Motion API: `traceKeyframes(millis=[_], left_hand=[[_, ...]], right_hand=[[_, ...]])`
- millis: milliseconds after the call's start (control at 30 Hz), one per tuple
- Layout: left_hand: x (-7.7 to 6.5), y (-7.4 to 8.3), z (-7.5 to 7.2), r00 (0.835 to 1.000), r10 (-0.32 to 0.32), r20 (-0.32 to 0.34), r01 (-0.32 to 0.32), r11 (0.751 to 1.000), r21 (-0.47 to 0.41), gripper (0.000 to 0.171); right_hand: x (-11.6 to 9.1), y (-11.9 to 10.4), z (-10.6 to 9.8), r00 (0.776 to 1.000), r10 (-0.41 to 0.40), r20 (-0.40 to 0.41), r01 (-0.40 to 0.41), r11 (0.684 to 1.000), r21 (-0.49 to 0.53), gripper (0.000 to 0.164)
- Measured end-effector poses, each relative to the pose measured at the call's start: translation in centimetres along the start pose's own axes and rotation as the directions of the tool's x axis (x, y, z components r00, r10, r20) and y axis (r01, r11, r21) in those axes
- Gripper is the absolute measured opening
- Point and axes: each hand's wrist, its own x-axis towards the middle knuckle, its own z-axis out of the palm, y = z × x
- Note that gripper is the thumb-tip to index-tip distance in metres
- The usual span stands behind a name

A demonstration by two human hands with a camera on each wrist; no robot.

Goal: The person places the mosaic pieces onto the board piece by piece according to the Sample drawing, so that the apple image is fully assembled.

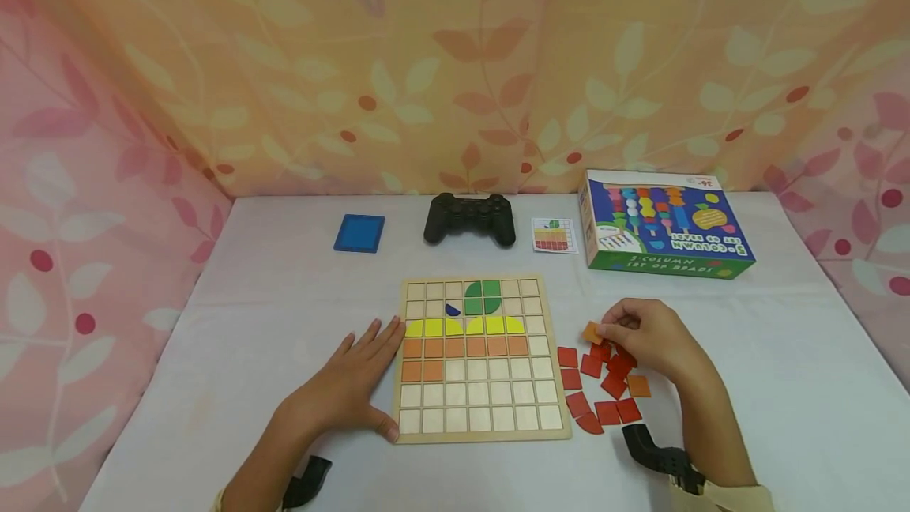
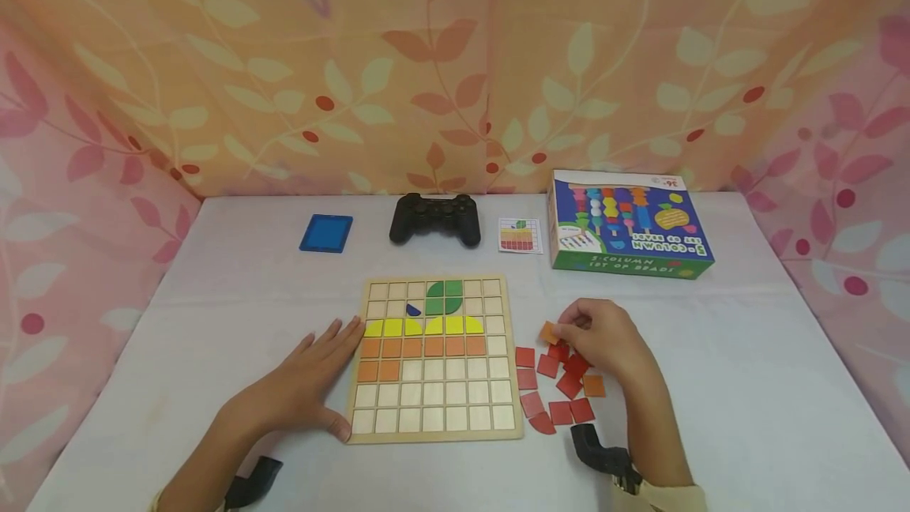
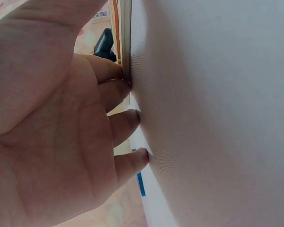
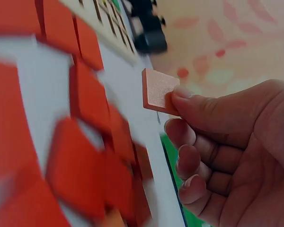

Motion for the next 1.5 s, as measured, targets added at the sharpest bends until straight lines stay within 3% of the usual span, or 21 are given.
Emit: traceKeyframes(millis=[233,400,533,700,800,867,967,1133,1300,1400,1500], left_hand=[[0.1,-0.1,0.0,1.0,-0.004,-0.006,0.004,1.0,0.006,0.145],[0.2,-0.1,0.1,1.0,0.001,-0.003,-0.001,1.0,0.009,0.144],[0.2,-0.1,0.0,1.0,0.001,0.001,-0.001,1.0,0.009,0.144],[0.2,0.1,-0.2,1.0,0.002,0.004,-0.002,1.0,0.0,0.142],[0.2,0.1,-0.2,1.0,-0.005,0.005,0.005,1.0,-0.002,0.142],[0.2,0.1,-0.2,1.0,-0.002,0.003,0.002,1.0,-0.008,0.141],[0.2,0.0,-0.1,1.0,0.008,0.0,-0.008,1.0,-0.013,0.141],[0.2,-0.1,0.0,1.0,0.01,-0.006,-0.01,1.0,-0.005,0.143],[0.2,-0.2,0.1,1.0,0.006,-0.013,-0.006,1.0,0.001,0.144],[0.2,-0.2,0.2,1.0,0.003,-0.009,-0.003,1.0,0.002,0.144],[0.2,-0.2,0.3,1.0,0.001,-0.007,-0.001,1.0,0.002,0.144]], right_hand=[[1.0,-4.7,4.4,0.991,-0.116,0.07,0.115,0.993,0.01,0.01],[1.1,-8.3,8.3,0.969,-0.224,0.1,0.224,0.974,0.014,0.016],[0.6,-10.6,11.6,0.952,-0.293,0.082,0.297,0.954,-0.042,0.02],[-0.9,-11.9,14.8,0.887,-0.451,0.101,0.462,0.871,-0.167,0.025],[-1.6,-12.2,15.6,0.848,-0.512,0.134,0.529,0.832,-0.167,0.025],[-1.8,-12.1,15.5,0.843,-0.518,0.147,0.536,0.831,-0.148,0.025],[-1.8,-11.8,14.9,0.855,-0.496,0.152,0.513,0.853,-0.101,0.024],[-1.5,-10.1,12.4,0.914,-0.395,0.094,0.401,0.914,-0.059,0.019],[-0.8,-7.0,8.1,0.973,-0.228,0.025,0.228,0.974,-0.005,0.012],[-0.7,-4.5,4.8,0.993,-0.115,0.03,0.116,0.993,-0.021,0.005],[-1.0,-1.7,1.3,0.999,-0.008,0.039,0.011,0.997,-0.076,0.011]])
